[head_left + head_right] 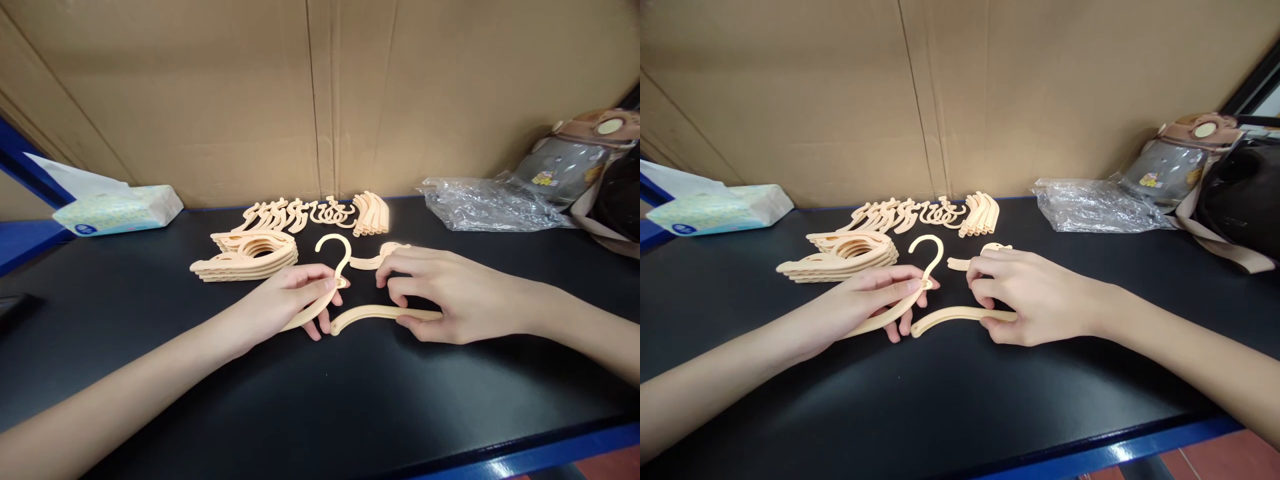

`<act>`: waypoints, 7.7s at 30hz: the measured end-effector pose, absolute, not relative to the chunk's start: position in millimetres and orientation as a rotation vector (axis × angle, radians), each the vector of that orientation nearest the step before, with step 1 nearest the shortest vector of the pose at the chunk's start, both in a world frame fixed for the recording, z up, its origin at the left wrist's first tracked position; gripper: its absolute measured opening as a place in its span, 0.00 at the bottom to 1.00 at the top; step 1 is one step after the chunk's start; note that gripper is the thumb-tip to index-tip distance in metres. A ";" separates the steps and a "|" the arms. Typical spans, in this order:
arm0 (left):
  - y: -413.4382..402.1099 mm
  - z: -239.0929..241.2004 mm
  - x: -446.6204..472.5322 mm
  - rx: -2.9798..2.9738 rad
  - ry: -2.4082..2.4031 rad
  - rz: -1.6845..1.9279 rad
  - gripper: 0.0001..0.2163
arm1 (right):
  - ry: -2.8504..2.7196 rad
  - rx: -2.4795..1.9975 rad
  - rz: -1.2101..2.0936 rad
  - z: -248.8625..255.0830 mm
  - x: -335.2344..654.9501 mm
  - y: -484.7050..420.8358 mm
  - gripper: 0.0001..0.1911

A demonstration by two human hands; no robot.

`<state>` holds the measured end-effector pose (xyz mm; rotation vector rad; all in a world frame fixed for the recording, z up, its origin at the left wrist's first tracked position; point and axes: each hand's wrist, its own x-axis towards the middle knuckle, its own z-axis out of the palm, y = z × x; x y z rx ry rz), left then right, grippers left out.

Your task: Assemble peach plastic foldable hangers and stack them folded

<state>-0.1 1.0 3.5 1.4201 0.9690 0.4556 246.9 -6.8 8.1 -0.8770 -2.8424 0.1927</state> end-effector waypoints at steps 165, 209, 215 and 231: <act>0.6 7.7 -0.8 1.467 0.968 0.283 0.09 | -2.464 -0.748 -0.474 -5.9 232.1 -17.7 0.14; -8.5 -7.7 -3.9 3.069 0.632 0.422 0.13 | -2.564 -0.975 -0.226 -8.8 239.0 -5.4 0.12; -6.4 -11.2 -3.4 3.094 0.608 0.592 0.09 | -2.577 -1.025 -0.174 -8.0 239.7 -3.8 0.07; -2.0 -14.5 -4.1 3.055 0.856 0.639 0.08 | -2.701 -1.032 -0.197 -4.0 244.1 -2.3 0.11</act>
